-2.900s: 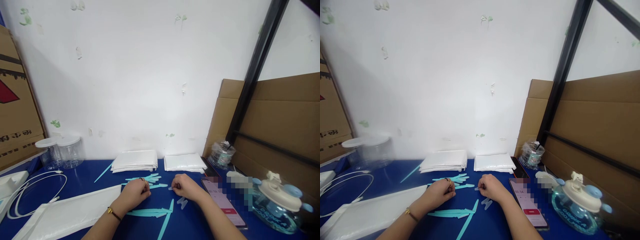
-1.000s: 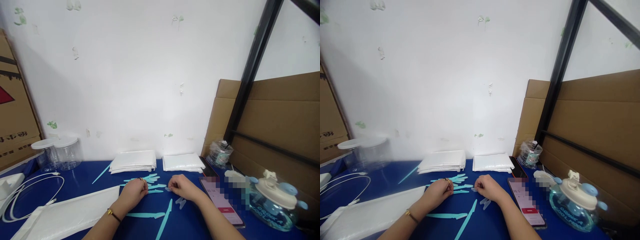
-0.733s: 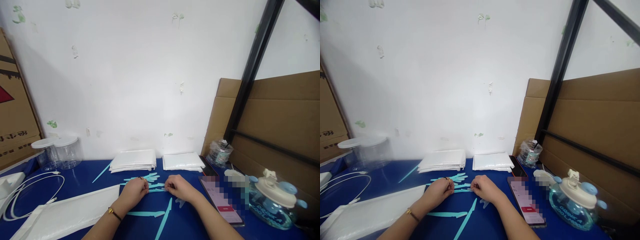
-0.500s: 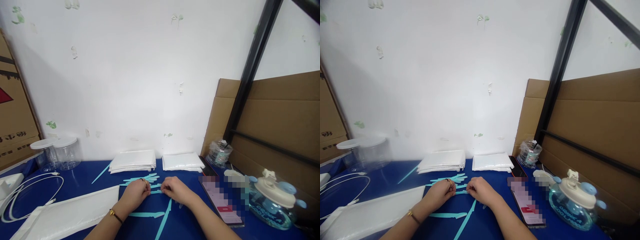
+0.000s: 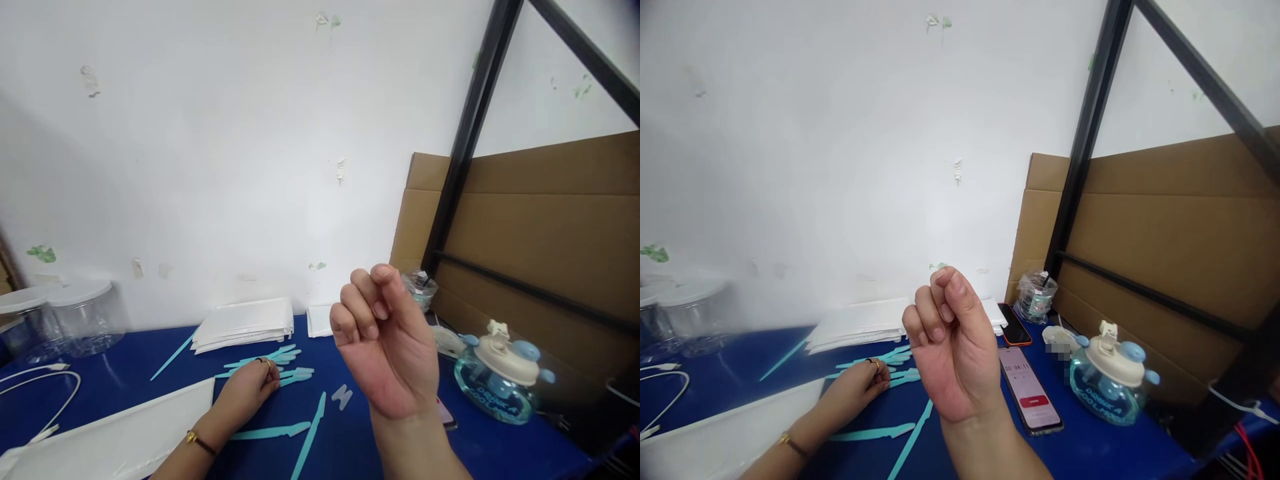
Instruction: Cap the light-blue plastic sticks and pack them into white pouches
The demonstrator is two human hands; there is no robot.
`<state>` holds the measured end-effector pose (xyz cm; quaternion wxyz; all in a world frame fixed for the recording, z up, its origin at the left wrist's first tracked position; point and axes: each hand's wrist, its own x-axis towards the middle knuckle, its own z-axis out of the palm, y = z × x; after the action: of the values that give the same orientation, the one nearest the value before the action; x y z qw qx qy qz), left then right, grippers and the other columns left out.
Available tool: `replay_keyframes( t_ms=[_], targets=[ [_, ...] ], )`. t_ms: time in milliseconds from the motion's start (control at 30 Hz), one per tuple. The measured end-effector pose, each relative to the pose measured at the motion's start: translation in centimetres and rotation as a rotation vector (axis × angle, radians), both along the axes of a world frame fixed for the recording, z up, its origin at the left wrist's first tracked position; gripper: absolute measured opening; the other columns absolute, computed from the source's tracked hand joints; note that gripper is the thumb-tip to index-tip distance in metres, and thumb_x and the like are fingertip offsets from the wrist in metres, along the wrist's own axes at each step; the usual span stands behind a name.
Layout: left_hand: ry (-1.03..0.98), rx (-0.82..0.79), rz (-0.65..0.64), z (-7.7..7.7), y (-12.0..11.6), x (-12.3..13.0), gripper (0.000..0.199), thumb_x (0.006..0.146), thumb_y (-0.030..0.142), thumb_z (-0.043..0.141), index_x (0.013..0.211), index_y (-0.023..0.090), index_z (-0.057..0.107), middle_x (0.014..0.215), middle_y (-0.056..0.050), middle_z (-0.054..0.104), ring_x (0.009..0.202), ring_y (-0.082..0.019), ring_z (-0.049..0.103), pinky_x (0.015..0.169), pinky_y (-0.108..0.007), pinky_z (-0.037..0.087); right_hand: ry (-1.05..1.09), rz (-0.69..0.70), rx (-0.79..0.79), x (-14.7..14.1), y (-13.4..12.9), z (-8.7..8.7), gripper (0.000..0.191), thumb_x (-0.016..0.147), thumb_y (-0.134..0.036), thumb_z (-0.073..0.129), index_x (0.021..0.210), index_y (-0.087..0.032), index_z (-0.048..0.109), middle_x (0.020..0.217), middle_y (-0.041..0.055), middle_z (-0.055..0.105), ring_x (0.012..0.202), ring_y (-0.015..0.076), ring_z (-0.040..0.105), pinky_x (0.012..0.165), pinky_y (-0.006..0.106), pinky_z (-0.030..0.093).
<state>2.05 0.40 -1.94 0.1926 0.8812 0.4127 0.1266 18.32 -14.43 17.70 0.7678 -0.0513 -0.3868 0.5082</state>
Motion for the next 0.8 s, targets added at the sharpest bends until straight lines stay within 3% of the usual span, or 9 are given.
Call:
replay_keyframes(
  t_ms=[233,633,800],
  targets=[
    [0.024,-0.017,0.027,-0.1,0.2,0.2,0.015,0.08,0.029,0.048,0.08,0.021,0.06,0.079,-0.001,0.063,0.074,-0.017,0.055,0.061,-0.024,0.032,0.047,-0.065,-0.007,0.2,-0.1,-0.8,0.008,0.082,-0.024,0.061,0.076,-0.021,0.067,0.054,-0.0084,0.024,0.044,0.0059,0.018,0.042,0.017,0.026],
    [0.047,-0.007,0.02,0.6,-0.2,0.3,0.014,0.081,0.027,0.047,0.08,0.021,0.059,0.079,-0.001,0.062,0.075,-0.017,0.055,0.063,-0.024,0.034,0.021,-0.027,0.008,0.2,-0.2,-1.0,0.011,0.084,-0.025,0.059,0.076,-0.021,0.066,0.054,-0.0084,0.025,0.044,0.0054,0.018,0.043,0.017,0.026],
    [0.063,0.098,0.066,1.0,0.1,0.1,0.015,0.08,0.023,0.048,0.089,0.021,0.061,0.09,-0.003,0.062,0.087,-0.019,0.056,0.074,-0.027,0.037,-0.053,-0.077,-0.002,0.7,0.5,-1.1,0.012,0.076,-0.025,0.07,0.068,-0.021,0.061,0.054,-0.009,0.027,0.044,0.006,0.018,0.043,0.018,0.026]
  ],
)
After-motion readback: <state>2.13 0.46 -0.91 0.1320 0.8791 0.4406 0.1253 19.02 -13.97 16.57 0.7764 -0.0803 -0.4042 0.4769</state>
